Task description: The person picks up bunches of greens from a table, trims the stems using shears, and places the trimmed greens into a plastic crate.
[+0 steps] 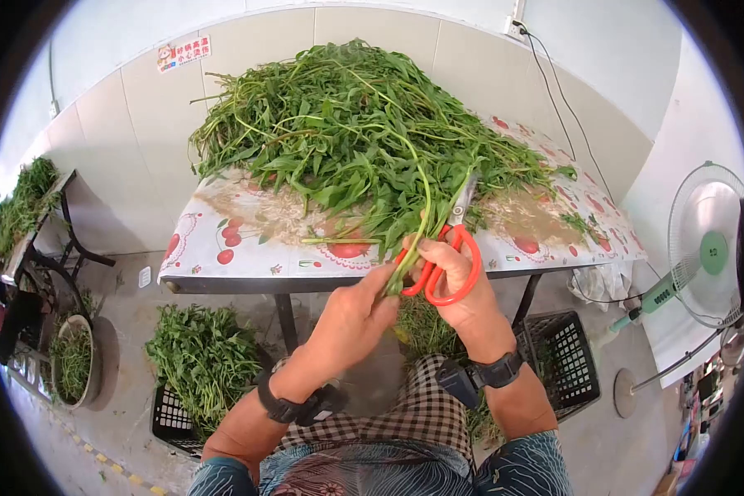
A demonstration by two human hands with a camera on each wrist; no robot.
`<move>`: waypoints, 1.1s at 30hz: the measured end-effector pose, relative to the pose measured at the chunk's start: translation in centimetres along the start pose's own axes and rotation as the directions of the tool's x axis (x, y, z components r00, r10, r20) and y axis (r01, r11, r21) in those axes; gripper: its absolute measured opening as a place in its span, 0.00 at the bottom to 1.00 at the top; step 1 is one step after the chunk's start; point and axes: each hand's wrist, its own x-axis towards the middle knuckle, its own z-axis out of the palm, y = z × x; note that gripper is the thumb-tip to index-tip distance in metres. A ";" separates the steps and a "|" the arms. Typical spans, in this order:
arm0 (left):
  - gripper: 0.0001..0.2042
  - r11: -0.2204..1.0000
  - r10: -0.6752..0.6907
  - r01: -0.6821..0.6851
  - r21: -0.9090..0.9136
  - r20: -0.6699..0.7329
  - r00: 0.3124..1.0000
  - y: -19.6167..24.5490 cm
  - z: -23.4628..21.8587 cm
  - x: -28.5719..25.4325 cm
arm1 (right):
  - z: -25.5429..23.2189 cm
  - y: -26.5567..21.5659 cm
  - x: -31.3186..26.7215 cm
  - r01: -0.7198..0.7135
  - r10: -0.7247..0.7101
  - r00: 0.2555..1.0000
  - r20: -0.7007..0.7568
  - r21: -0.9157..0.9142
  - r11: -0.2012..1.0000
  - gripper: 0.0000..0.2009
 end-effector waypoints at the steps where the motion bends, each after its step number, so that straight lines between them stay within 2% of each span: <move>1: 0.18 1.000 0.007 -0.007 0.018 0.028 1.000 0.1 -0.2 -0.5 | -0.1 -0.2 0.0 -0.014 0.014 1.000 -0.004 0.015 1.000 0.13; 3: 0.18 0.999 0.015 -0.020 0.051 0.092 0.996 0.9 -0.9 -1.5 | -0.2 -1.0 0.1 0.003 -0.004 0.999 0.034 0.032 0.999 0.15; 7: 0.16 0.994 -0.086 0.096 -0.044 0.194 0.977 1.6 -1.3 -3.7 | -1.4 -2.2 1.3 0.030 -0.039 0.998 0.058 0.156 0.987 0.14; 8: 0.16 0.990 -0.106 0.123 -0.069 0.214 0.971 1.7 -1.5 -4.1 | -1.3 -2.3 1.7 0.055 -0.055 0.998 0.000 0.141 0.988 0.14; 11: 0.16 0.967 -0.175 0.215 -0.134 0.260 0.950 1.2 -1.8 -5.3 | -2.5 -3.3 3.4 0.115 -0.110 0.993 -0.054 0.108 0.987 0.15; 12: 0.17 0.957 -0.198 0.245 -0.154 0.272 0.942 0.8 -1.8 -5.6 | -3.0 -3.8 4.1 0.126 -0.133 0.989 0.058 0.117 0.985 0.14; 15: 0.17 0.924 -0.236 0.302 -0.235 0.271 0.933 -0.4 -1.8 -6.6 | -2.9 -4.0 4.1 0.082 -0.087 0.993 0.082 0.060 0.995 0.13; 16: 0.17 0.905 -0.266 0.336 -0.262 0.267 0.926 -0.4 -2.0 -7.0 | -2.5 -3.8 3.8 0.048 -0.048 0.999 0.007 -0.015 0.999 0.15; 19: 0.17 0.848 -0.319 0.404 -0.343 0.279 0.906 -0.6 -2.4 -8.3 | -2.1 -2.6 3.3 -0.103 0.104 0.995 0.004 -0.103 0.989 0.19; 20: 0.17 0.830 -0.315 0.416 -0.371 0.303 0.899 -0.8 -2.3 -8.9 | -2.0 -2.4 3.1 -0.151 0.159 0.986 0.040 -0.155 0.976 0.25; 22: 0.17 0.811 -0.318 0.454 -0.371 0.373 0.872 -0.7 -2.3 -9.8 | -1.3 -1.9 3.2 -0.242 0.248 0.958 0.146 -0.054 0.969 0.23; 24: 0.17 0.798 -0.332 0.513 -0.315 0.481 0.811 0.1 -2.4 -9.8 | 0.4 -1.9 2.8 -0.319 0.308 0.922 0.237 0.009 0.948 0.20; 25: 0.18 0.793 -0.337 0.538 -0.286 0.530 0.778 0.3 -2.4 -9.8 | 0.8 -1.6 2.9 -0.264 0.250 0.939 0.236 0.029 0.964 0.20; 27: 0.17 0.768 -0.351 0.545 -0.335 0.492 0.797 0.2 -2.4 -10.1 | 1.5 -1.4 3.2 -0.155 0.136 0.963 0.234 0.064 0.986 0.18; 31: 0.16 0.806 -0.383 0.528 -0.268 0.444 0.810 0.9 -3.4 -10.3 | 1.1 -1.0 4.4 -0.115 0.107 0.976 0.191 0.035 0.993 0.16; 32: 0.17 0.819 -0.384 0.520 -0.242 0.442 0.811 1.3 -3.7 -10.3 | 1.0 -0.6 4.2 -0.174 0.174 0.974 0.148 -0.017 0.985 0.18; 33: 0.17 0.818 -0.368 0.515 -0.256 0.454 0.811 1.5 -3.8 -10.5 | 1.0 -0.3 4.0 -0.203 0.202 0.965 0.169 -0.009 0.979 0.18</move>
